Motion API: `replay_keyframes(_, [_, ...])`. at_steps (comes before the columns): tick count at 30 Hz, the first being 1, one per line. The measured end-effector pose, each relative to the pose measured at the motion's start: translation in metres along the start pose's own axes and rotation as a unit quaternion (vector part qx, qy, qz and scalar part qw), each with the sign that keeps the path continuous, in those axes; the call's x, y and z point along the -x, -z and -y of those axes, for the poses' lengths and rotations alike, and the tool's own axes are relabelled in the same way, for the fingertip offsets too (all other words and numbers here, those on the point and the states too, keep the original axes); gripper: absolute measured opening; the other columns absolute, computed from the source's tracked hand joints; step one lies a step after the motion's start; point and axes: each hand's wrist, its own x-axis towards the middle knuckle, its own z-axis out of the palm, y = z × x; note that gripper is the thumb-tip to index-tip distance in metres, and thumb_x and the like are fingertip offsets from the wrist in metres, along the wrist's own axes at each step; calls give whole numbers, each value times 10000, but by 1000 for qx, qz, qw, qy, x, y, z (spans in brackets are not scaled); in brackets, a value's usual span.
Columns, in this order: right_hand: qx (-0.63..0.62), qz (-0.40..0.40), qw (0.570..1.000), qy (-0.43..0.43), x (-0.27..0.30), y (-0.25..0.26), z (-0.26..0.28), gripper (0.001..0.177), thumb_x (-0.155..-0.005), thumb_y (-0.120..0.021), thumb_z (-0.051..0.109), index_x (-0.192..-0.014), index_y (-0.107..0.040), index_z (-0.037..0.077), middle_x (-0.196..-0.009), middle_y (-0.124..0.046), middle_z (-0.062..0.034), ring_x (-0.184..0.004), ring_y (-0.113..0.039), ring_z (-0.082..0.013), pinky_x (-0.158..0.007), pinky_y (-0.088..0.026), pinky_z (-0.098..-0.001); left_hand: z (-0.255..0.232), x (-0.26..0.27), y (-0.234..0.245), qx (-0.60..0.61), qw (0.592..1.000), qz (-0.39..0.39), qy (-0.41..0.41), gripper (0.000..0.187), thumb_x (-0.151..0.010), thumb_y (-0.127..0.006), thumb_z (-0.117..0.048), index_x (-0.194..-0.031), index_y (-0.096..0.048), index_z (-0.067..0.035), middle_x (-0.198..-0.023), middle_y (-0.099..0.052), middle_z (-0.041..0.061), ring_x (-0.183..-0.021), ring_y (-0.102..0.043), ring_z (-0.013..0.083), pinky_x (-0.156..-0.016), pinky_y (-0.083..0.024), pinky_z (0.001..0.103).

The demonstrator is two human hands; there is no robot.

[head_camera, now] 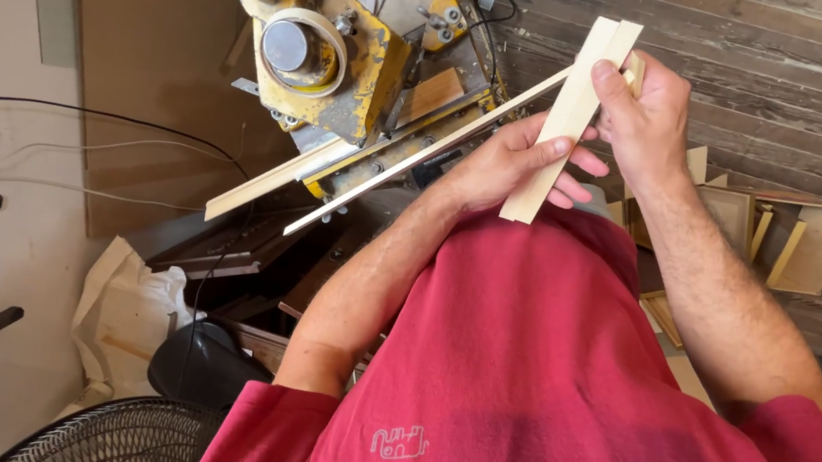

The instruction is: Processing wooden strips using a planer machine and measuring them with a tape measure at a workbench.

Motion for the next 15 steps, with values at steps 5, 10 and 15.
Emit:
replay_keyframes(5, [99,-9,995,12,2,0,5,376,-1124,-639,399,-914,-541,102,-675,-505,13,-565,-465,-82,-472,-405,-258,7,-1,5,19,1000,7,-6,489,-1042,-605,-348,-1409,-510,-40,-1237,-707,254,-995,-779,386,-833,-673,449])
replay_keyframes(10, [116,-11,993,9,3,-3,6,359,-1118,-624,403,-951,-551,94,-713,-529,19,-586,-473,-78,-471,-422,-258,5,0,4,25,1000,1,-5,467,-1047,-594,-334,-1390,-518,-26,-1231,-708,262,-984,-779,371,-823,-670,431])
replay_keyframes(15, [141,-11,990,14,2,-2,4,368,-1121,-616,398,-915,-520,108,-688,-508,23,-586,-459,-84,-502,-388,-276,7,-1,6,22,1000,7,-8,469,-1055,-579,-336,-1394,-519,-17,-1231,-706,266,-980,-778,375,-819,-670,431])
